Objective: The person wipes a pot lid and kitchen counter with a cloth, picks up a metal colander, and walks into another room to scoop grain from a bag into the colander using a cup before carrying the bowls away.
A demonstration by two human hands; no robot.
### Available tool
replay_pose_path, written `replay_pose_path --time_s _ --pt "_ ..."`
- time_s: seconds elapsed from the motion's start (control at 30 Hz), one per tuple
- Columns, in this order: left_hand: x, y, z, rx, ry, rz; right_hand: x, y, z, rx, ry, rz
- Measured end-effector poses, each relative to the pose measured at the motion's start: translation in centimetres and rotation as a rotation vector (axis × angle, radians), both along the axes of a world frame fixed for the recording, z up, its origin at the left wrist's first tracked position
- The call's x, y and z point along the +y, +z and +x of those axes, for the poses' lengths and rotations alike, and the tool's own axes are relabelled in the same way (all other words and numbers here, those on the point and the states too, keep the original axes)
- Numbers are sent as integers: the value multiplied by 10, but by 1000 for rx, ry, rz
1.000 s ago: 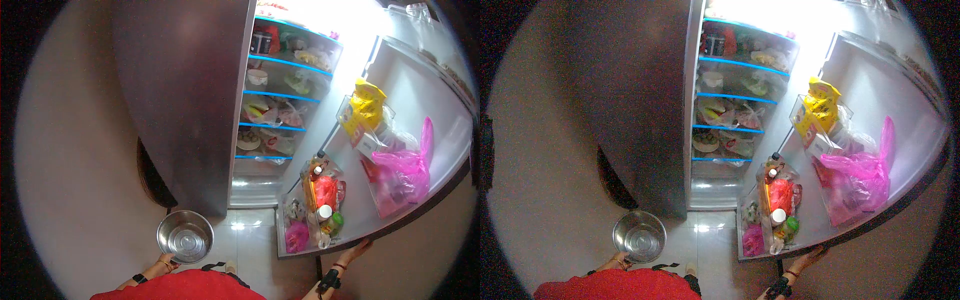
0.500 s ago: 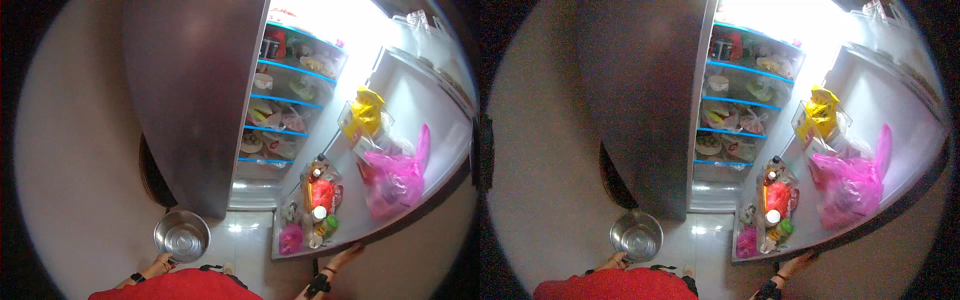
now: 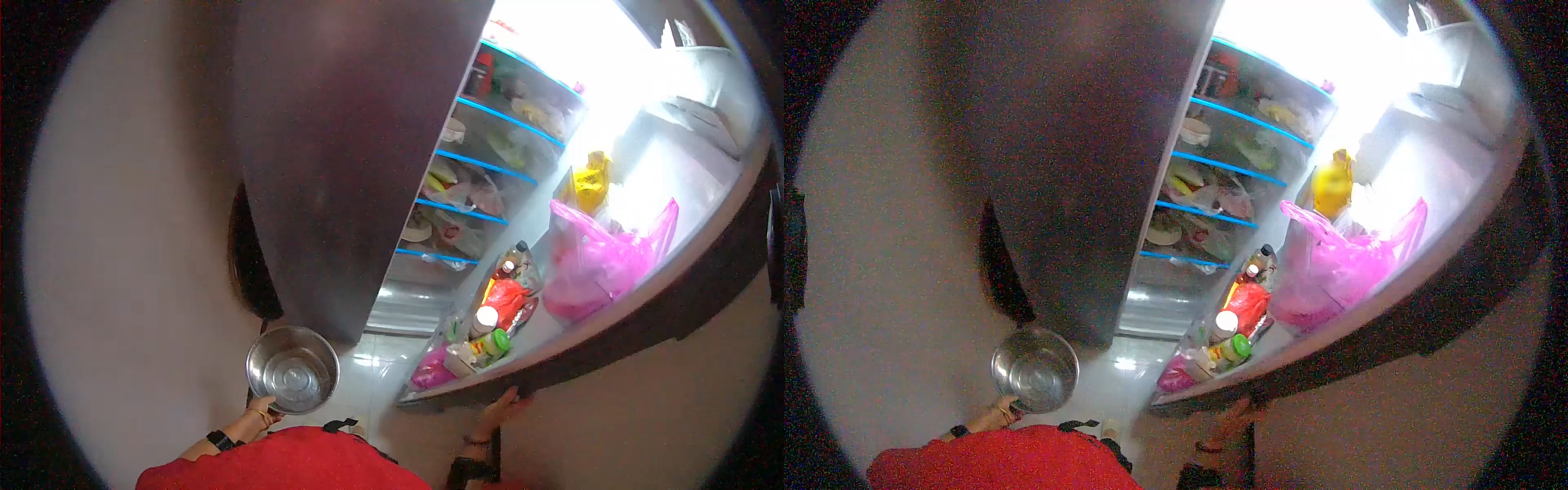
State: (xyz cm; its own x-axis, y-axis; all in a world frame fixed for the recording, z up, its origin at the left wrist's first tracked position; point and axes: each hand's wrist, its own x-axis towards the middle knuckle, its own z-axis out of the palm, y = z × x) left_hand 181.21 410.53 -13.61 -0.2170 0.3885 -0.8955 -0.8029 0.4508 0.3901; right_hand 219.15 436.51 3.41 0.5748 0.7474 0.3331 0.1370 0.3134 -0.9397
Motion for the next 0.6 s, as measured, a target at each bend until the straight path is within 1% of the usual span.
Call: replay_pose_path --time_s 0.03,0.07,0.1,0.13,0.2,0.27,0.3,0.33,0.37,0.43,0.5,0.53,0.6 --pt "-10 5 16 -54 32 31 12 -23 16 -60 36 -3" --pt "-20 7 34 -23 21 31 28 -57 35 -117 77 -4" --pt "-31 8 51 6 12 30 33 -62 39 -177 119 -3" --pt "-44 8 68 35 4 27 33 -67 43 -144 244 46" --pt "-71 10 110 28 136 108 -2 -14 14 -74 502 139" --pt "-95 -14 152 284 138 242 -17 13 8 -44 617 56" --pt "-113 -35 174 543 67 323 -24 17 9 -33 673 13" --pt "-127 -57 195 569 150 283 -9 -12 20 -155 665 14" --pt "-138 -68 217 597 233 244 25 -57 34 -281 659 22" --pt "-149 -46 261 149 699 -12 33 -78 41 -360 718 73" --pt "-206 -64 299 60 446 205 1 -64 42 -265 848 133" --pt "-225 -69 325 57 481 339 -10 -60 43 -241 934 134" --pt "-244 -71 384 123 678 258 -29 -57 52 -245 1087 89"
